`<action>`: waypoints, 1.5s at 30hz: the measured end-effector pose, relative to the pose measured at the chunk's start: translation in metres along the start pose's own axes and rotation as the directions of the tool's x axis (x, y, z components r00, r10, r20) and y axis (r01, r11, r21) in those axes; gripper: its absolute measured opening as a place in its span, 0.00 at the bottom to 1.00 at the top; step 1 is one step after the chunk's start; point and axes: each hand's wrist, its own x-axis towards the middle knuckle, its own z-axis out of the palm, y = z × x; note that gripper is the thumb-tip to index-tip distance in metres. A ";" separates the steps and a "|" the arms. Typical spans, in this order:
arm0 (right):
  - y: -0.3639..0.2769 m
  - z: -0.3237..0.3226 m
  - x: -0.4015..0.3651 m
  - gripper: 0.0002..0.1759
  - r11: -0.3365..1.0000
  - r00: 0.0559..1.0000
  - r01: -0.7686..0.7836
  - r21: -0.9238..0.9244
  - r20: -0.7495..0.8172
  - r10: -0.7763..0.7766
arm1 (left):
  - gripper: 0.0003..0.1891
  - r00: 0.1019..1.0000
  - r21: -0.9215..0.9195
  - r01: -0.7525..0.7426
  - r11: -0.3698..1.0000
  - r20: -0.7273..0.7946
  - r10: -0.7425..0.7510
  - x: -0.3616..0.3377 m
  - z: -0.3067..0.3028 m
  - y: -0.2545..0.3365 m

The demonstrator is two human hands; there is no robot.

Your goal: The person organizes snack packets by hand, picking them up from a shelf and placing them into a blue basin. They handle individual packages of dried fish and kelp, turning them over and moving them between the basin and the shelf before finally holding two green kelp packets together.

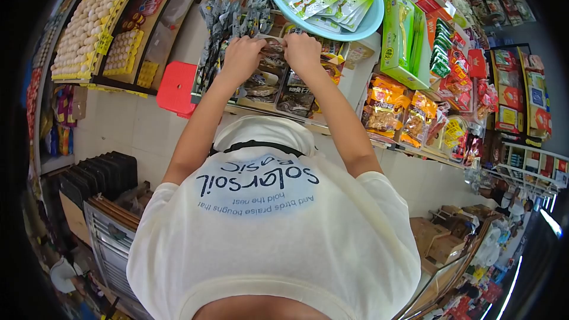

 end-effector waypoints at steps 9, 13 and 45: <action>-0.018 -0.028 -0.022 0.13 0.998 0.999 0.001 -0.060 -0.043 -0.003 | 0.10 0.989 -0.261 0.040 0.965 -0.129 -0.076 -0.023 -0.034 0.003; -0.024 -0.044 -0.038 0.12 0.993 0.979 0.081 0.087 -0.194 -0.063 | 0.10 0.980 -0.327 0.059 0.943 -0.161 -0.118 -0.043 -0.050 0.008; -0.018 -0.034 -0.029 0.09 0.985 0.979 0.117 0.130 -0.183 -0.093 | 0.20 0.955 -0.339 0.198 0.920 -0.143 -0.258 -0.060 -0.050 0.026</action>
